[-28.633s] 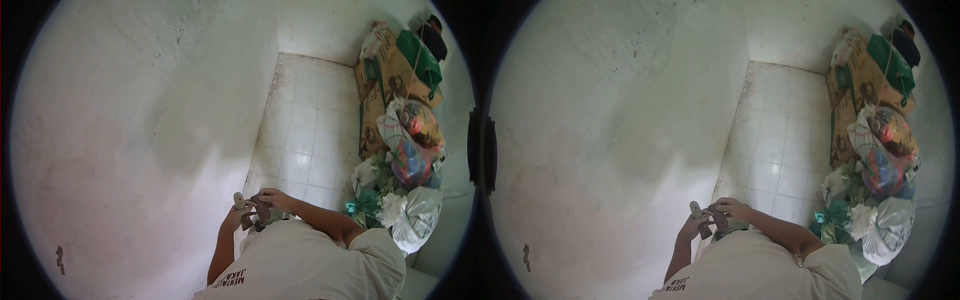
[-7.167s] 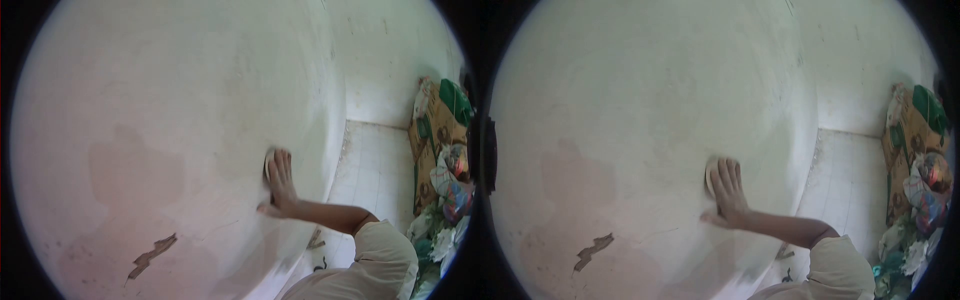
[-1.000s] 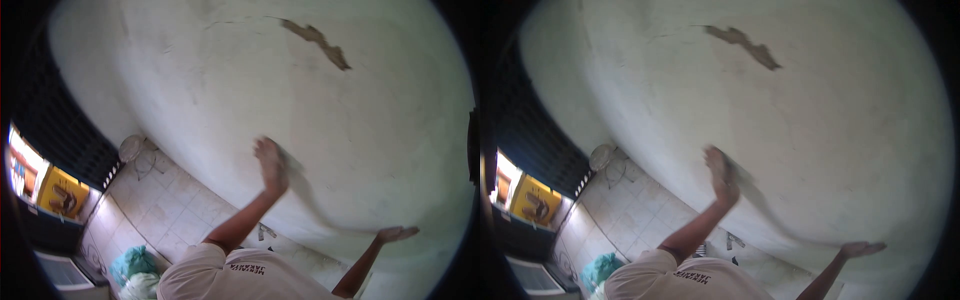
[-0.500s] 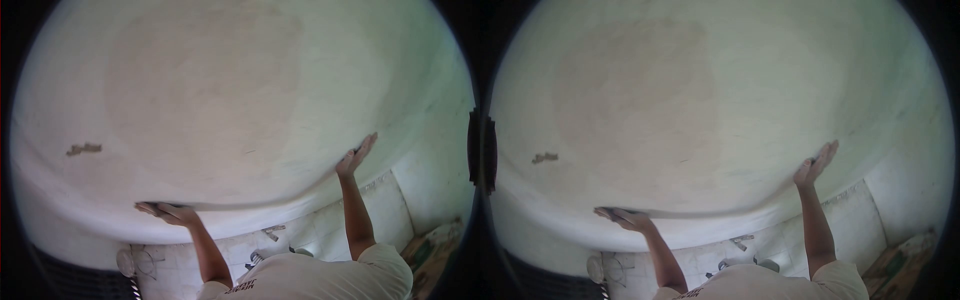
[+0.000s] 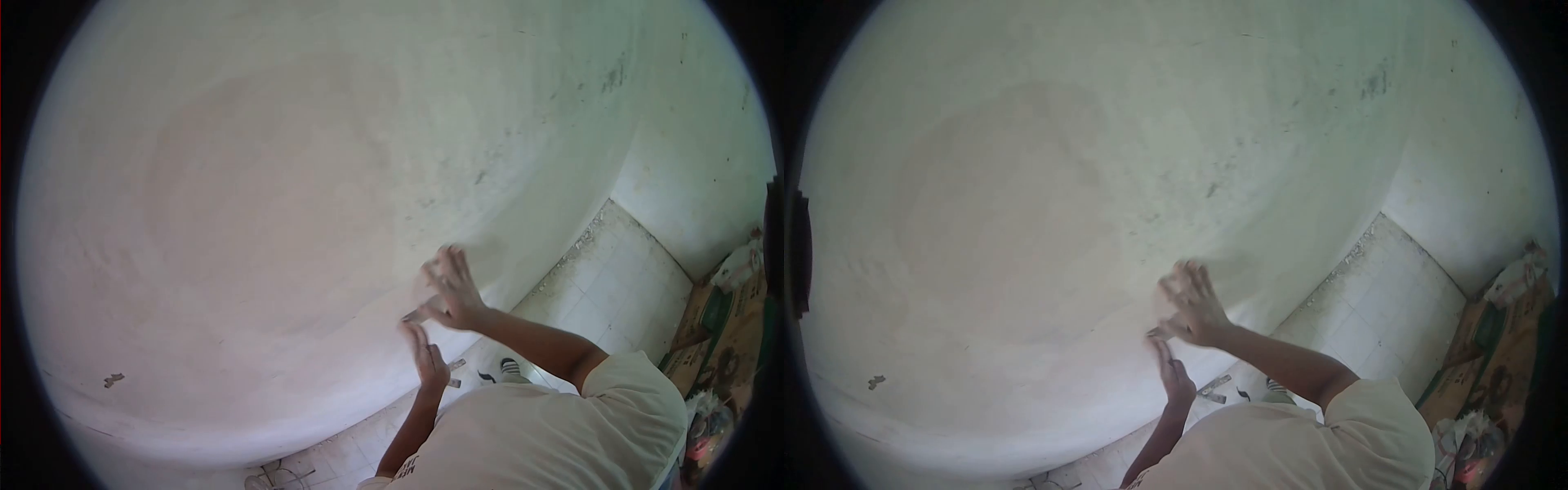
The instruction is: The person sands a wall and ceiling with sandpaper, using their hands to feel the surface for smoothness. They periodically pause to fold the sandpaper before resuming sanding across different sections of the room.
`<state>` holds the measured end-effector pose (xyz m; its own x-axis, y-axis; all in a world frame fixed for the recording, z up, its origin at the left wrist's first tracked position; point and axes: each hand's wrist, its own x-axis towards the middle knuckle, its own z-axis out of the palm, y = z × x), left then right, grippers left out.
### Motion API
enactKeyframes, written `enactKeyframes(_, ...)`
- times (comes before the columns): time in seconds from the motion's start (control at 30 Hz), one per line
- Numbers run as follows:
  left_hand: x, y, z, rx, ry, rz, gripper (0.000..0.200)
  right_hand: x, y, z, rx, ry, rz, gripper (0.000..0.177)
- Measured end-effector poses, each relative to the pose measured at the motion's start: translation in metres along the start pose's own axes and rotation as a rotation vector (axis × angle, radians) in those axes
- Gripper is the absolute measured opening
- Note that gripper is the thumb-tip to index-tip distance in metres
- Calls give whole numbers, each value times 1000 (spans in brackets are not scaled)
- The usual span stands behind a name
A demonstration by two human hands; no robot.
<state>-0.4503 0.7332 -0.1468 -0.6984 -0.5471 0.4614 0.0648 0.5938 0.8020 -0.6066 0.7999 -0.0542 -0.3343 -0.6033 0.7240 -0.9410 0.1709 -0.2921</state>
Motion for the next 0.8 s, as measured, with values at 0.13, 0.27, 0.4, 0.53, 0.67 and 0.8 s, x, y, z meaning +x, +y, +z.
enactKeyframes(0.13,-31,7,43,-683,-95,-552,38,-88,23,-29,709,-320,362,86)
enactKeyframes(0.27,2,65,62,-1104,-134,-777,32,-139,68,-52,1285,-943,934,74)
enactKeyframes(0.4,9,46,102,-803,-218,-619,25,-148,85,-68,1582,-873,1061,61)
enactKeyframes(0.53,33,44,108,-452,-261,-366,26,-149,126,-75,1487,-610,979,43)
enactKeyframes(0.67,41,56,92,-473,220,-260,26,-128,183,-102,1170,-326,901,28)
enactKeyframes(0.8,66,76,41,98,558,207,40,-74,226,-175,639,36,785,27)
